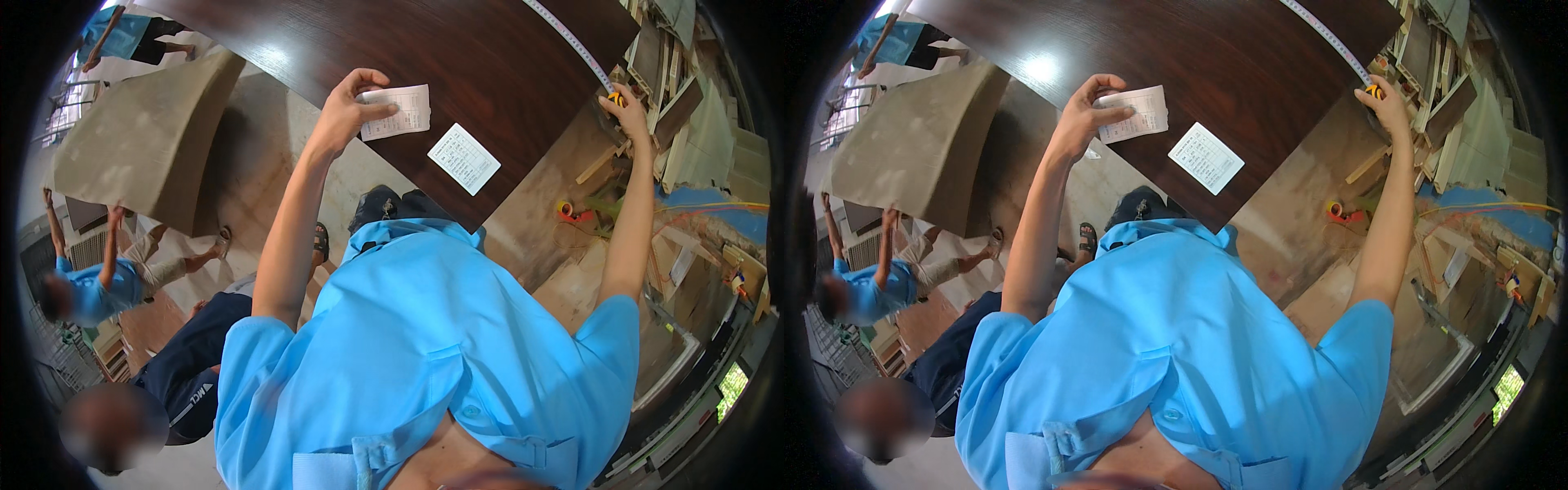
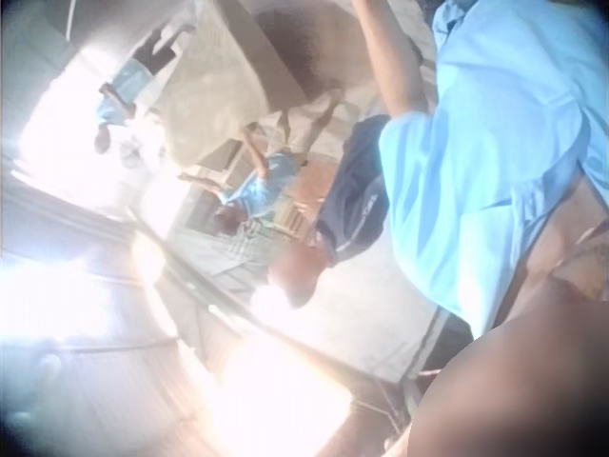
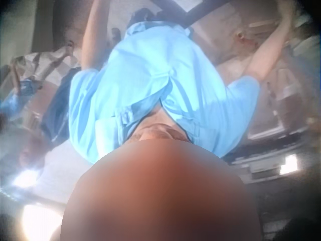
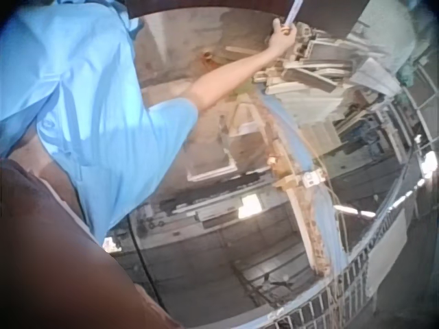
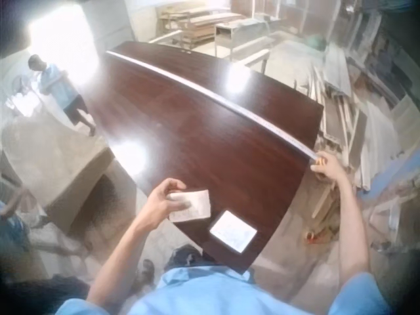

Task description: The person uses a tape measure to measure the length and width of a large wooden table surface. They handle small paper slips and a clipboard, appearing to record or check measurements in a workshop environment.

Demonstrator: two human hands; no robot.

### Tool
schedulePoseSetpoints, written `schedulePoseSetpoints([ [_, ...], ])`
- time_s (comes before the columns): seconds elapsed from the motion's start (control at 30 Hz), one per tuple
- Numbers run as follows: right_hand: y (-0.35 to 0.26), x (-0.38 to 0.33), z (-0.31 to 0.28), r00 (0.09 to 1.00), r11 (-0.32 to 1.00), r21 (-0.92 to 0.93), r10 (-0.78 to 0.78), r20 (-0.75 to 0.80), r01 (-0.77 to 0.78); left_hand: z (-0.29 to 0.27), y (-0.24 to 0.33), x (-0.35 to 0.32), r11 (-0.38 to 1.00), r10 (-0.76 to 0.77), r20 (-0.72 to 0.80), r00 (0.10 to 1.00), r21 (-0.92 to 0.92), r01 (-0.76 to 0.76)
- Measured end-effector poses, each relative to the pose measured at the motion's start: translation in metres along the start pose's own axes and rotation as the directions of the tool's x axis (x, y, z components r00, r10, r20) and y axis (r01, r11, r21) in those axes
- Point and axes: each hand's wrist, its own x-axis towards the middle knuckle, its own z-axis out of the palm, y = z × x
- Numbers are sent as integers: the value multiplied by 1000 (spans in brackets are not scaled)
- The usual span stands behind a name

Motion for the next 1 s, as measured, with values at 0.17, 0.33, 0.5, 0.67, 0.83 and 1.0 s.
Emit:
schedulePoseSetpoints([
  [0.17, -5, 1, -3, 999, 999, 12, 43, 17, -43, -14, -8, -36, 963, -37, -92, 995, -269, 11],
  [0.33, -6, 5, -6, 1000, 1000, 30, -2, 19, 1, -21, -20, -78, 956, -22, -204, 979, -292, -40],
  [0.5, -3, 12, -5, 999, 1000, 4, -8, 34, 7, -14, -34, -131, 931, -77, -357, 931, -361, -61],
  [0.67, 4, 21, -4, 998, 998, -38, -48, 45, 50, -2, -61, -168, 922, -96, -471, 877, -374, -100],
  [0.83, 19, 33, 0, 991, 988, -73, -134, 19, 135, 20, -106, -209, 856, -171, -452, 876, -509, -95],
  [1.0, 6, 38, 0, 967, 966, -56, -248, 59, 251, 47, -133, -238, 894, -172, -574, 801, -432, -118],
])
